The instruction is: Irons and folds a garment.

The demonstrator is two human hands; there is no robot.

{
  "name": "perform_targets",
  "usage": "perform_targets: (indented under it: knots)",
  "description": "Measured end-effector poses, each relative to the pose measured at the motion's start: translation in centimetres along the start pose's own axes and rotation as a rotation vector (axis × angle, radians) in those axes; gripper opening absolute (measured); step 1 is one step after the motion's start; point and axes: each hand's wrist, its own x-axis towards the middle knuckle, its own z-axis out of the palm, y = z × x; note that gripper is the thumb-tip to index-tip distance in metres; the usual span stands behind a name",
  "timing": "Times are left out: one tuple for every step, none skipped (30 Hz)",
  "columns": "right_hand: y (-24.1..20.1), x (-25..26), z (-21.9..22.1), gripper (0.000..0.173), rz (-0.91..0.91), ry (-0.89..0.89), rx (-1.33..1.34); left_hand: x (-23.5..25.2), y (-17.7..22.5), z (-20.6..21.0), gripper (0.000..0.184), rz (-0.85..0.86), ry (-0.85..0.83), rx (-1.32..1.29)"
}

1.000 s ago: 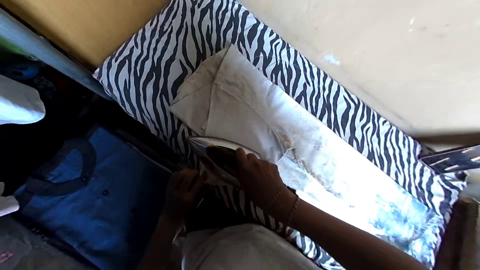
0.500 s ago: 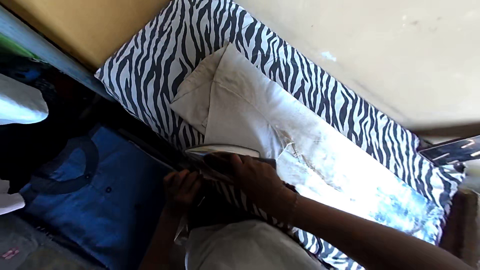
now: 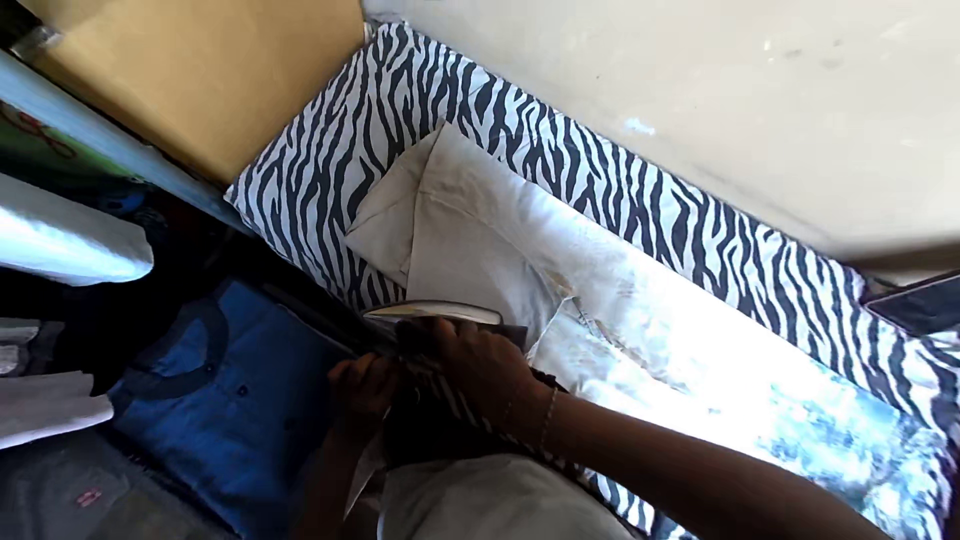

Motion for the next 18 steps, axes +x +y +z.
perform_targets:
  knots:
    - [0.8,-0.6,0.5,0.037,0.005,0.024,0.009,0.2,-0.1,-0.2,0.014,0.0,-0.017,-0.023]
    - [1.8,-1.4,1.1,0.036,0.011,0.052,0.012,0.6,-0.3,-0.4,0.015,-0.005,-0.046,-0.069]
    - [3.0,-2.3,1.8,0.035,0.022,0.082,0.011,1.4,-0.6,-0.6,0.017,-0.016,-0.092,-0.151]
    - [4.4,-3.5,2.1,0.034,0.046,0.085,0.023,2.4,-1.1,-0.9,0.02,-0.023,-0.172,-0.273]
    - [6.1,-4.9,2.1,0.035,0.082,0.078,0.045,3.8,-1.7,-1.3,0.021,-0.027,-0.283,-0.423]
    - [8.1,-6.4,1.8,0.042,0.141,0.057,0.074,5.5,-2.5,-1.6,0.021,-0.039,-0.406,-0.565]
    - [10.2,-8.2,1.0,0.05,0.224,-0.003,0.113,7.7,-3.2,-1.8,0.022,-0.064,-0.518,-0.679]
    - [12.3,-10.2,0.4,0.056,0.296,-0.018,0.152,10.4,-3.5,-2.1,0.024,-0.095,-0.623,-0.753]
    - [14.3,-12.4,-0.1,0.059,0.36,0.01,0.192,13.6,-3.5,-2.2,0.028,-0.138,-0.728,-0.79]
    - [15.9,-14.5,-0.3,0.061,0.415,0.081,0.216,17.0,-3.4,-2.1,0.031,-0.192,-0.806,-0.806]
    - [17.1,-16.4,-0.4,0.061,0.463,0.169,0.229,20.4,-3.1,-1.5,0.034,-0.255,-0.851,-0.812]
    - [18.0,-17.9,-0.6,0.062,0.509,0.258,0.228,23.5,-2.8,-0.2,0.033,-0.304,-0.836,-0.818]
    - [18.5,-18.9,-0.9,0.062,0.551,0.338,0.217,26.3,-2.7,1.6,0.031,-0.352,-0.793,-0.836]
    - [18.9,-19.5,-1.2,0.062,0.598,0.385,0.212,28.7,-2.9,3.5,0.032,-0.404,-0.759,-0.872]
    - [19.1,-19.7,-1.6,0.062,0.639,0.411,0.206,30.5,-3.2,5.4,0.035,-0.468,-0.749,-0.906]
    - [19.3,-19.8,-2.1,0.062,0.663,0.435,0.197,31.6,-3.7,6.9,0.042,-0.533,-0.759,-0.915]
    - [19.5,-19.8,-2.5,0.062,0.671,0.462,0.188,32.0,-4.2,7.7,0.051,-0.603,-0.793,-0.905]
    - [19.6,-19.6,-3.2,0.061,0.662,0.489,0.182,31.7,-4.8,8.2,0.058,-0.664,-0.821,-0.891]
